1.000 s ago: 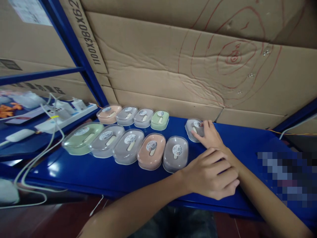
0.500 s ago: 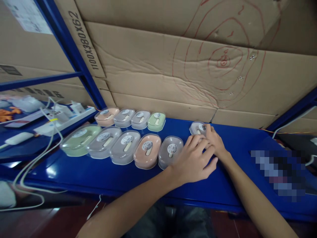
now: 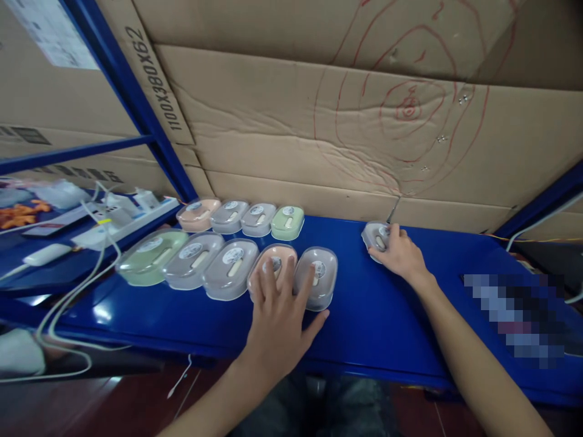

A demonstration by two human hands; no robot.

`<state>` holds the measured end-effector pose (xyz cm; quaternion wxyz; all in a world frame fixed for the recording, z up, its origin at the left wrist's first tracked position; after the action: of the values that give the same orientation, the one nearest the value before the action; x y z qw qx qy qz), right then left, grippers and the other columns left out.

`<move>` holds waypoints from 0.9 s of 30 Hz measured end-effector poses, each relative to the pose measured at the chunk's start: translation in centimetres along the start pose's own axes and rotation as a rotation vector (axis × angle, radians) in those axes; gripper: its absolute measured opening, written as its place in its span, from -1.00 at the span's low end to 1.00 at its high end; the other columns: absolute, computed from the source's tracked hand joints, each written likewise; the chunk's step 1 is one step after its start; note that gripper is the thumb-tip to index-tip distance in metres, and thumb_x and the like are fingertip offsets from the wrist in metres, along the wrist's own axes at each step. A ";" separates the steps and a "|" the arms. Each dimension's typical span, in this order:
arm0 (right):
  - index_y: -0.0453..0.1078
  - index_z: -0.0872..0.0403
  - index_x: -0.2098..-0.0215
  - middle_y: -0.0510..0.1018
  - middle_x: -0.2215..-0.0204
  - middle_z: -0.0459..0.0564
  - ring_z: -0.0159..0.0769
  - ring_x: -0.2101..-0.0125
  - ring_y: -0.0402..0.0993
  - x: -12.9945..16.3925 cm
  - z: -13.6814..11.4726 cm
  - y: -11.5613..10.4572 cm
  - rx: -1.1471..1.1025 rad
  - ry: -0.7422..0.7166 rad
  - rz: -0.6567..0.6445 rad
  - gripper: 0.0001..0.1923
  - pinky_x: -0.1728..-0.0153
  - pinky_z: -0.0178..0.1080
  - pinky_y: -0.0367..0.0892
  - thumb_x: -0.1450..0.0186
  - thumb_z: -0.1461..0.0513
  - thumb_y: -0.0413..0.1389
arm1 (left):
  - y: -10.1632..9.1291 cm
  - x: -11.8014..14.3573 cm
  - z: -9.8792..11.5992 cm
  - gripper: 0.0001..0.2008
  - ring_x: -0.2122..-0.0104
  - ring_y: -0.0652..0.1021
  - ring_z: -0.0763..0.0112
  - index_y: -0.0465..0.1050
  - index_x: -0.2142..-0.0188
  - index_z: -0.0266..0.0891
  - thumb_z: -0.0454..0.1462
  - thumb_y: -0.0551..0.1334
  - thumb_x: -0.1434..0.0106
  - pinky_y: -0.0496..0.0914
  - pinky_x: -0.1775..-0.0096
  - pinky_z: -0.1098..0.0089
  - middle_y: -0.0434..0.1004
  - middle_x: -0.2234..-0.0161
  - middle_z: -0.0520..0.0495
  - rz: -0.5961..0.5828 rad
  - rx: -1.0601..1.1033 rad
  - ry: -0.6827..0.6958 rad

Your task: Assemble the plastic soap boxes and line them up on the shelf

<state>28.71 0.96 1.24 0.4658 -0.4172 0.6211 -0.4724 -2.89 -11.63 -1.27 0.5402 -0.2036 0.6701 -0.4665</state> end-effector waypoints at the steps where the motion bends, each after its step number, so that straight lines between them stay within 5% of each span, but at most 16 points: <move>1: 0.19 0.15 -0.25 0.53 -0.13 0.41 0.29 -0.09 0.60 -0.1 0.5 -0.1 0.012 0.033 -0.006 -0.25 0.03 0.03 0.46 -0.36 -0.17 0.22 | 0.3 -0.2 0.3 -0.22 -0.56 0.00 -0.55 0.18 -0.57 -0.07 0.07 0.28 -0.49 0.12 -0.40 -0.51 0.10 -0.58 -0.32 0.004 -0.007 0.008; 8: 0.16 0.21 -0.29 0.48 -0.17 0.55 0.42 -0.18 0.56 -0.4 3.7 -1.2 0.041 0.245 -0.048 -0.16 -0.04 0.14 0.46 -0.36 -0.21 0.23 | 2.5 -5.9 4.7 -0.29 -0.49 0.12 -0.72 0.22 -0.56 -0.15 0.01 0.23 -0.54 0.10 -0.33 -0.60 0.14 -0.54 -0.51 -0.136 0.000 0.021; 15: 0.17 0.19 -0.31 0.50 -0.19 0.57 0.46 -0.17 0.57 -0.6 6.0 -2.3 0.040 0.352 -0.093 -0.08 -0.04 0.17 0.44 -0.28 -0.23 0.30 | 6.9 -13.5 11.0 -0.29 -0.52 0.05 -0.66 0.10 -0.60 -0.19 0.00 0.09 -0.59 -0.05 -0.39 -0.60 0.08 -0.57 -0.46 -0.289 0.067 0.034; 22: 0.13 0.25 -0.35 0.51 -0.16 0.63 0.40 -0.17 0.57 -0.7 8.4 -3.0 0.051 0.390 -0.185 -0.01 0.03 0.04 0.39 -0.29 -0.23 0.31 | 10.5 -18.7 14.1 -0.27 -0.56 -0.03 -0.56 0.05 -0.61 -0.29 -0.01 0.03 -0.59 -0.17 -0.44 -0.54 -0.01 -0.60 -0.46 -0.314 0.106 -0.028; 27: 0.12 0.29 -0.36 0.55 -0.11 0.61 0.33 -0.10 0.62 -0.9 8.9 -2.8 0.046 0.402 -0.219 0.09 0.14 -0.03 0.40 -0.23 -0.28 0.34 | 11.5 -19.6 15.7 -0.27 -0.57 0.01 -0.46 0.10 -0.59 -0.38 -0.02 0.02 -0.60 -0.22 -0.47 -0.47 0.06 -0.57 -0.49 -0.247 0.140 -0.013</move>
<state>37.83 -0.51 3.08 0.2883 -0.3688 0.6414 -0.6079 20.66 2.80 -0.24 0.4960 -0.2490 0.6022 -0.5738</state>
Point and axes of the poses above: each hand's wrist, its own x-axis away from the middle knuckle, its own y-axis out of the palm, z = x × y, the point moved 3 cm from there along -x, towards the middle knuckle
